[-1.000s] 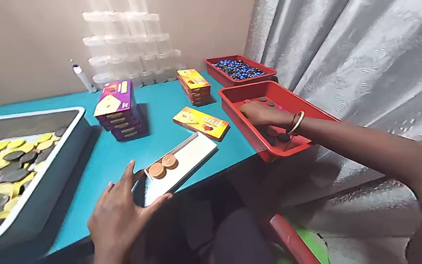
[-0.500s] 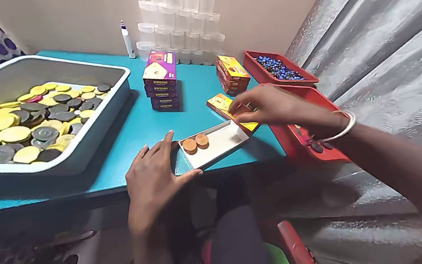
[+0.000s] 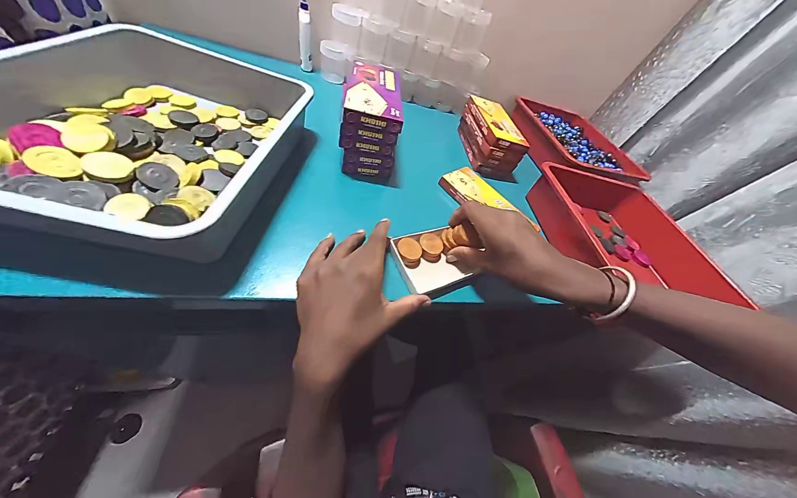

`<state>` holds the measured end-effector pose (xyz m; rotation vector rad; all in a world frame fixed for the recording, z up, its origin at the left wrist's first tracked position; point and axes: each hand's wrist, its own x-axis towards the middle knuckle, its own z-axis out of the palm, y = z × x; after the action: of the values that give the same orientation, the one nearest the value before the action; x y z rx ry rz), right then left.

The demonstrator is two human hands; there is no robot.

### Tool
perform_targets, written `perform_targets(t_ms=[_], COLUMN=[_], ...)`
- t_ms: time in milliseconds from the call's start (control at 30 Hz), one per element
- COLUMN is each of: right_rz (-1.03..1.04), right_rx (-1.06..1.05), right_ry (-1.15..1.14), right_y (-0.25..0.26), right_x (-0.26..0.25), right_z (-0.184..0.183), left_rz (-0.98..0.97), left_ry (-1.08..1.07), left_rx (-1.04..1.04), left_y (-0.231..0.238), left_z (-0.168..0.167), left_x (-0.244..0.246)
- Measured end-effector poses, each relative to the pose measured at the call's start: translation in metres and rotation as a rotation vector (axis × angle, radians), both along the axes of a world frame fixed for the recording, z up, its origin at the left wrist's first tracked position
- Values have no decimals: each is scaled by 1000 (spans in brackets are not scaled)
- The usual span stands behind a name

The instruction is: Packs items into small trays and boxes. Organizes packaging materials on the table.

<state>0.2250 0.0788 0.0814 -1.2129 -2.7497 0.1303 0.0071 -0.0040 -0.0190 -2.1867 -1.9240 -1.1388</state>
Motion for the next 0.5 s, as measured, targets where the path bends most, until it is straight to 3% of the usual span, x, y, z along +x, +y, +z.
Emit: perform_targets(t_ms=[300, 500], right_rz=[-88, -186], right_rx=[-38, -45], right_ry=[29, -145], right_y=[2, 7], right_x=[4, 13], right_z=[2, 14], left_rz=[1, 2], left_ry=[8, 9], left_rx=[5, -2], left_y=[0, 0], left_z=[1, 1], left_x=[1, 0])
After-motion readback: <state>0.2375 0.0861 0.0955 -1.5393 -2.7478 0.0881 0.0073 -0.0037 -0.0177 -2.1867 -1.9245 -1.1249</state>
